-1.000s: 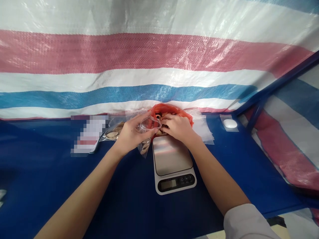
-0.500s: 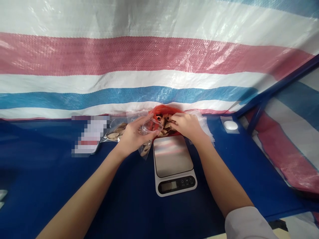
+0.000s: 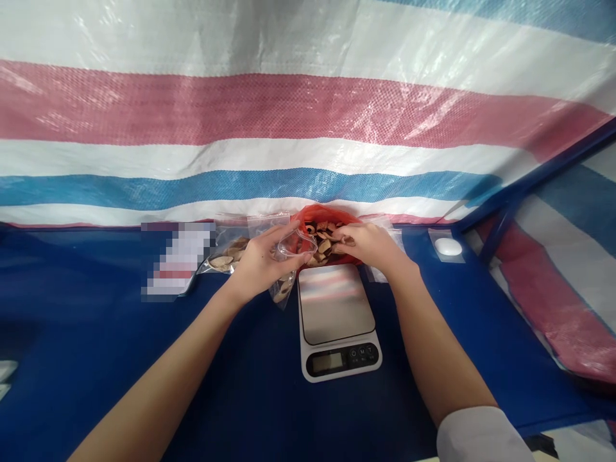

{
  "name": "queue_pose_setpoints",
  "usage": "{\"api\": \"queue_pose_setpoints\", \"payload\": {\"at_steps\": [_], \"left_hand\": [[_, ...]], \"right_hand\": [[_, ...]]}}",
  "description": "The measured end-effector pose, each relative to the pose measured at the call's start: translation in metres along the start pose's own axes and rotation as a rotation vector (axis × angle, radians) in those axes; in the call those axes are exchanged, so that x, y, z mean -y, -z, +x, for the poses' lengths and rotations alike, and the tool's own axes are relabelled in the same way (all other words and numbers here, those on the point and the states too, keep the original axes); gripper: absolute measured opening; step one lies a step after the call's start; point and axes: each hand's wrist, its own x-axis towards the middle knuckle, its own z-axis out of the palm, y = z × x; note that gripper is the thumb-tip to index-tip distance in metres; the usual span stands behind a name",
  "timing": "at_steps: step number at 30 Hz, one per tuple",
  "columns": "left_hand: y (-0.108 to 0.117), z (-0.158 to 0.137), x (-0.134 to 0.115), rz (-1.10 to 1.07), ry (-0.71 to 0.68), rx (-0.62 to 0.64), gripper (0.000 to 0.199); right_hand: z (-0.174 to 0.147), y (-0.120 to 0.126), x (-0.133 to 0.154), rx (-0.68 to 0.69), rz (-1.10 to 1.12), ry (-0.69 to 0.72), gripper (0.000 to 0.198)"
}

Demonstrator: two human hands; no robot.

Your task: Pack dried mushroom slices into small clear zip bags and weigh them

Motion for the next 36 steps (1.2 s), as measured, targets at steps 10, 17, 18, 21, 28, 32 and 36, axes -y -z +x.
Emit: {"api": "queue_pose_setpoints", "payload": {"at_steps": [10, 17, 18, 21, 28, 32, 36], "left_hand": [[0.0, 0.001, -0.004, 0.025, -0.005, 0.006, 0.063], [0.0, 0.001, -0.003, 0.013, -0.007, 0.013, 0.063], [0.0, 0.0, -0.003, 0.012, -0.009, 0.013, 0.063], [-0.001, 0.0, -0.002, 0.012, -0.021, 0.015, 0.063], [-0.002, 0.001, -0.002, -0.003, -0.047, 0.012, 0.064], [-0.004, 0.001, -0.001, -0.021, -0.045, 0.014, 0.064], [-0.006, 0.0, 0.001, -0.052, -0.042, 0.017, 0.064]], "right_hand": [[0.002, -0.008, 0.007, 0.079, -0.144, -0.027, 0.022], [0.002, -0.006, 0.011, 0.095, -0.201, -0.043, 0.023], [0.002, -0.004, 0.012, 0.104, -0.209, -0.046, 0.023], [0.001, 0.001, 0.012, 0.099, -0.221, -0.061, 0.025], [-0.001, -0.001, -0.004, -0.005, -0.053, -0.011, 0.025], [0.001, -0.007, -0.01, -0.003, 0.049, 0.038, 0.024], [0.004, -0.009, -0.007, 0.005, 0.06, 0.069, 0.025]]}}
